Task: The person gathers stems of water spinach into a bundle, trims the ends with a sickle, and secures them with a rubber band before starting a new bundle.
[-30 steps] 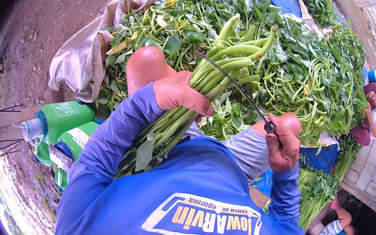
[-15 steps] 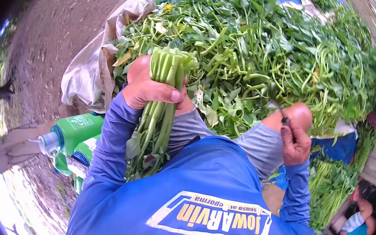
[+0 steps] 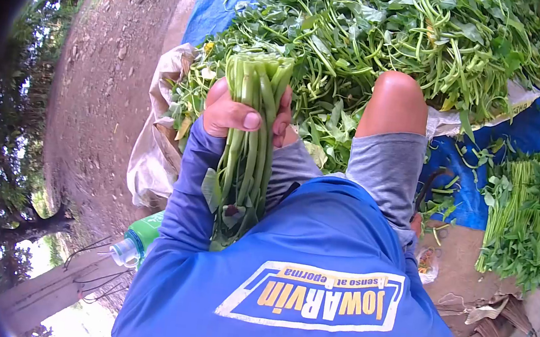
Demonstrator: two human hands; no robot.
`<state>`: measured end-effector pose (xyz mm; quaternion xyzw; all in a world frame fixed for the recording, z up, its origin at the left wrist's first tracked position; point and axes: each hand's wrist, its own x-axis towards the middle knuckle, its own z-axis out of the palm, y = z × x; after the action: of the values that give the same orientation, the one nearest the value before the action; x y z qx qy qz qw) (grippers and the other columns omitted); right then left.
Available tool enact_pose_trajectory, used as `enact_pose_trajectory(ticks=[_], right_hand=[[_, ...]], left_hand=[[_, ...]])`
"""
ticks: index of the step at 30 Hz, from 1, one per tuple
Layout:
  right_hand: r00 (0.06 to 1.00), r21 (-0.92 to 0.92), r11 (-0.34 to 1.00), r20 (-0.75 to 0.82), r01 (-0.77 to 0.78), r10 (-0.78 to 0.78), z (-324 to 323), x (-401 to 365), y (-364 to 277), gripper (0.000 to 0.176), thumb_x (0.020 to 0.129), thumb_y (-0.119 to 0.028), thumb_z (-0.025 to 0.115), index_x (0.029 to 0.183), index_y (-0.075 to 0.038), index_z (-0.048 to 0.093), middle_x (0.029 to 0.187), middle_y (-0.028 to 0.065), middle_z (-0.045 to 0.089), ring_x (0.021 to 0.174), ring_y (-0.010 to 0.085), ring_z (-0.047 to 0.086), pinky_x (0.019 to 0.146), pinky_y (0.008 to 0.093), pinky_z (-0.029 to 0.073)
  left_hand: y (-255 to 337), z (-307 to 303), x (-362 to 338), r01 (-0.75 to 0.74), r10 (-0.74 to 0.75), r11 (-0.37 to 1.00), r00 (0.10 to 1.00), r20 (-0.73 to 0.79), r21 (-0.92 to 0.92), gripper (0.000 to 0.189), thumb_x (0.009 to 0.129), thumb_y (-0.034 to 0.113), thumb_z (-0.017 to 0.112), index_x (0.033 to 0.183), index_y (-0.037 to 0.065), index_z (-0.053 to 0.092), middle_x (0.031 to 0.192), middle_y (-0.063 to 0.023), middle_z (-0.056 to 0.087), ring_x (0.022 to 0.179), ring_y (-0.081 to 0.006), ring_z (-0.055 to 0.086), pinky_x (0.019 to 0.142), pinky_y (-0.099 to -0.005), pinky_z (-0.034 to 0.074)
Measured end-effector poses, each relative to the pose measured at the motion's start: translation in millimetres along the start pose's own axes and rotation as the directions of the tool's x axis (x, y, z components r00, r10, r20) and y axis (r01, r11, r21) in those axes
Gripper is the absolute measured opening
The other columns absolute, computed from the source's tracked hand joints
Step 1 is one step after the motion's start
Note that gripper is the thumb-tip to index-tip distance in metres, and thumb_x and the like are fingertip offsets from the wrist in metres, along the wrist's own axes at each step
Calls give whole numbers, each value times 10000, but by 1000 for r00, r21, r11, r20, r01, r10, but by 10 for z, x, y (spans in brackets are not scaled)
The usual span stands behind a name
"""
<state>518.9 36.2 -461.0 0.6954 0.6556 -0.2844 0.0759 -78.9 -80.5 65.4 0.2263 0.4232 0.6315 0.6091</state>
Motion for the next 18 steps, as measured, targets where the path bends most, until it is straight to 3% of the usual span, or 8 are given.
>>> enact_pose_trajectory(ticks=[4, 5, 6, 8, 11, 13, 16, 18], right_hand=[[869, 61, 966, -455, 250, -196, -733, 9, -862, 545, 868, -368, 749, 1245, 10, 641, 1052, 222, 702, 969, 427, 678, 858, 496, 537], [771, 58, 828, -407, 558, -491, -1526, 6, -1551, 467, 931, -242, 709, 1314, 17, 645, 1088, 178, 721, 968, 340, 694, 869, 436, 543], [932, 611, 723, -339, 322, -129, -2252, -441, -2543, 425, 972, -161, 691, 1364, -6, 632, 1185, 160, 727, 1076, 263, 697, 932, 377, 545], [879, 853, 324, -275, 410, -390, -3272, -1147, -3801, 630, 948, -180, 759, 1469, 45, 485, 1329, 214, 650, 1175, 259, 655, 1038, 380, 524], [244, 645, -26, -326, 764, -913, -3291, -1247, -4813, 610, 933, -106, 747, 1472, 35, 499, 1253, 165, 703, 1097, 241, 701, 981, 350, 565], [412, 993, -19, -67, 120, -909, -3299, -1690, -5390, 702, 888, -40, 754, 1511, 47, 443, 1221, 181, 722, 1046, 250, 738, 996, 320, 556], [404, 992, -28, -76, 122, -911, -3218, -1665, -5643, 557, 874, 2, 732, 1398, 37, 548, 1121, 178, 724, 984, 228, 742, 873, 345, 621], [488, 993, -100, -59, -58, -871, -3114, -1748, -5733, 500, 835, 9, 776, 1303, 27, 603, 1009, 137, 738, 883, 188, 735, 784, 333, 622]], left_hand=[[-22, 121, 230, 39, -41, 991, 999, 16, 126, 551, 725, 251, 793, 1137, -61, 601, 866, -187, 663, 729, -281, 684, 665, -398, 607], [-48, 168, 277, 73, -73, 991, 997, -11, 113, 545, 735, 252, 782, 1145, -60, 603, 869, -182, 665, 739, -278, 684, 676, -399, 604], [-63, 237, 340, 101, -98, 990, 995, -33, 101, 540, 745, 253, 771, 1152, -59, 605, 873, -178, 666, 750, -275, 684, 687, -401, 601], [-55, 326, 503, 155, -154, 979, 988, -13, 131, 528, 771, 255, 740, 1188, -44, 616, 884, -162, 670, 779, -262, 680, 725, -402, 588], [-31, 726, 599, 206, -217, 947, 976, 17, 246, 500, 777, 228, 732, 1199, -20, 633, 897, -141, 682, 773, -242, 677, 725, -375, 580], [-80, 640, 693, 243, -289, 874, 956, 47, 421, 538, 829, 330, 774, 1220, -10, 632, 929, -118, 705, 804, -198, 693, 735, -355, 577], [130, 619, 623, 307, -302, 747, 947, -110, 589, 724, 819, 521, 842, 1246, -21, 625, 935, -96, 716, 870, -156, 700, 782, -348, 574], [34, 300, 446, 61, -121, 571, 993, 10, 819, 792, 780, 532, 878, 1282, -17, 604, 973, -88, 705, 924, -157, 687, 822, -334, 558]])
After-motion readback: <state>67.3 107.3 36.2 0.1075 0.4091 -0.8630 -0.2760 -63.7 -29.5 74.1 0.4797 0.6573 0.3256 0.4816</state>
